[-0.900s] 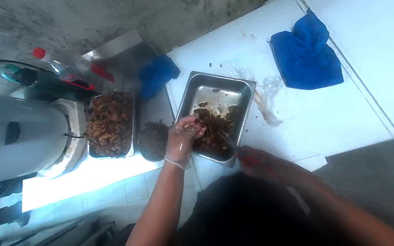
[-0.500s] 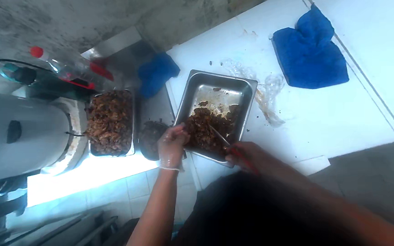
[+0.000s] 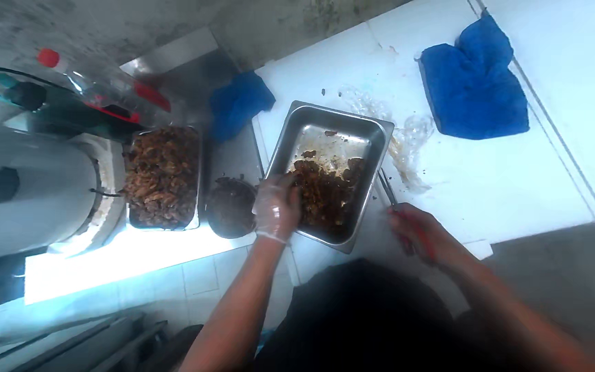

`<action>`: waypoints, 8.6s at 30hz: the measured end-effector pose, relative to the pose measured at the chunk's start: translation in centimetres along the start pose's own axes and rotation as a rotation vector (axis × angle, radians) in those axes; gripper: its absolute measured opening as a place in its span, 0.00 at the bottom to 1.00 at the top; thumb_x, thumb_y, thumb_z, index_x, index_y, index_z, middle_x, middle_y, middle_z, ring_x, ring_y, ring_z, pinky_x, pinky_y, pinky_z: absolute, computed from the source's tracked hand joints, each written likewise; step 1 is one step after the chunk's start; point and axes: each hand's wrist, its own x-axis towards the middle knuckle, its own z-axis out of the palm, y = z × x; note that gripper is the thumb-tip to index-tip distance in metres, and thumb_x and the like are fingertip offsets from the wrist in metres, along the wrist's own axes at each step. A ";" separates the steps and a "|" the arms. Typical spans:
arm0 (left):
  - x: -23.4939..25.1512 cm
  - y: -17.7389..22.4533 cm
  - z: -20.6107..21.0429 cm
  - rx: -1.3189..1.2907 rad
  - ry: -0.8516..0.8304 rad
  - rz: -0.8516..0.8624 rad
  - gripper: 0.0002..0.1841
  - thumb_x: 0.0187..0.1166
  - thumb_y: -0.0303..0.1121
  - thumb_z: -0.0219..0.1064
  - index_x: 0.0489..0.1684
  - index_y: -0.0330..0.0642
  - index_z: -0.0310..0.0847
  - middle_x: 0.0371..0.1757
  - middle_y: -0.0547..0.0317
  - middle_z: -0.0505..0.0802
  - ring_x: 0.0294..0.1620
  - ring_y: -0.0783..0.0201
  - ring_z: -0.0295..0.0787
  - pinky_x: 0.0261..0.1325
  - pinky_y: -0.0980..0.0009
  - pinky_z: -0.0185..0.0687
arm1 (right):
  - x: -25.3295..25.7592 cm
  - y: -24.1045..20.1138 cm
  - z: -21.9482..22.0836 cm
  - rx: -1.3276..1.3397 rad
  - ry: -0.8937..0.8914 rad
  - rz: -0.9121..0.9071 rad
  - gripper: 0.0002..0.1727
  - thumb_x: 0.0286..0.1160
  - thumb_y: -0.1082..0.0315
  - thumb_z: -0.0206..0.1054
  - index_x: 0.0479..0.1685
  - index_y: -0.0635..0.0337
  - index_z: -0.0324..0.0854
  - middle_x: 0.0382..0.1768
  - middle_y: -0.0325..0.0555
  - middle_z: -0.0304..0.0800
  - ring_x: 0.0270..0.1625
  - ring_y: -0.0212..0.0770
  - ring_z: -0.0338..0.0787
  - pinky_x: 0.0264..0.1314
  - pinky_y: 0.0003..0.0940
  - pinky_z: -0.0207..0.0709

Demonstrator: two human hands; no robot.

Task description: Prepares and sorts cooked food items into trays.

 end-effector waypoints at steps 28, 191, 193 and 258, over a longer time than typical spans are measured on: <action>2.4 2.1 -3.5 -0.838 -0.119 -0.115 0.08 0.80 0.25 0.69 0.50 0.38 0.91 0.42 0.57 0.96 0.43 0.67 0.92 0.50 0.69 0.90 | 0.3 6.7 -0.8 0.184 -0.014 0.027 0.20 0.91 0.51 0.53 0.60 0.57 0.79 0.22 0.45 0.82 0.17 0.38 0.81 0.17 0.31 0.77; 0.3 -0.2 -4.3 -0.082 0.167 -0.444 0.12 0.83 0.40 0.69 0.53 0.46 0.93 0.51 0.50 0.96 0.52 0.50 0.93 0.60 0.40 0.84 | 2.1 0.8 3.7 0.548 -0.377 -0.097 0.32 0.79 0.36 0.63 0.70 0.49 0.75 0.39 0.42 0.89 0.42 0.39 0.92 0.45 0.32 0.88; 0.1 -3.3 -4.7 0.130 0.135 -0.537 0.13 0.81 0.40 0.70 0.57 0.48 0.93 0.59 0.45 0.94 0.63 0.40 0.89 0.68 0.32 0.76 | 1.7 0.8 2.7 0.525 -0.317 -0.106 0.31 0.80 0.38 0.60 0.71 0.51 0.73 0.38 0.43 0.89 0.40 0.38 0.92 0.44 0.32 0.87; -6.5 -17.6 0.0 -0.120 0.386 -0.108 0.36 0.76 0.64 0.65 0.82 0.56 0.76 0.88 0.48 0.72 0.92 0.44 0.58 0.90 0.42 0.54 | 4.3 1.9 5.7 -0.396 0.749 0.093 0.28 0.77 0.58 0.71 0.71 0.66 0.76 0.52 0.62 0.89 0.50 0.55 0.90 0.55 0.61 0.83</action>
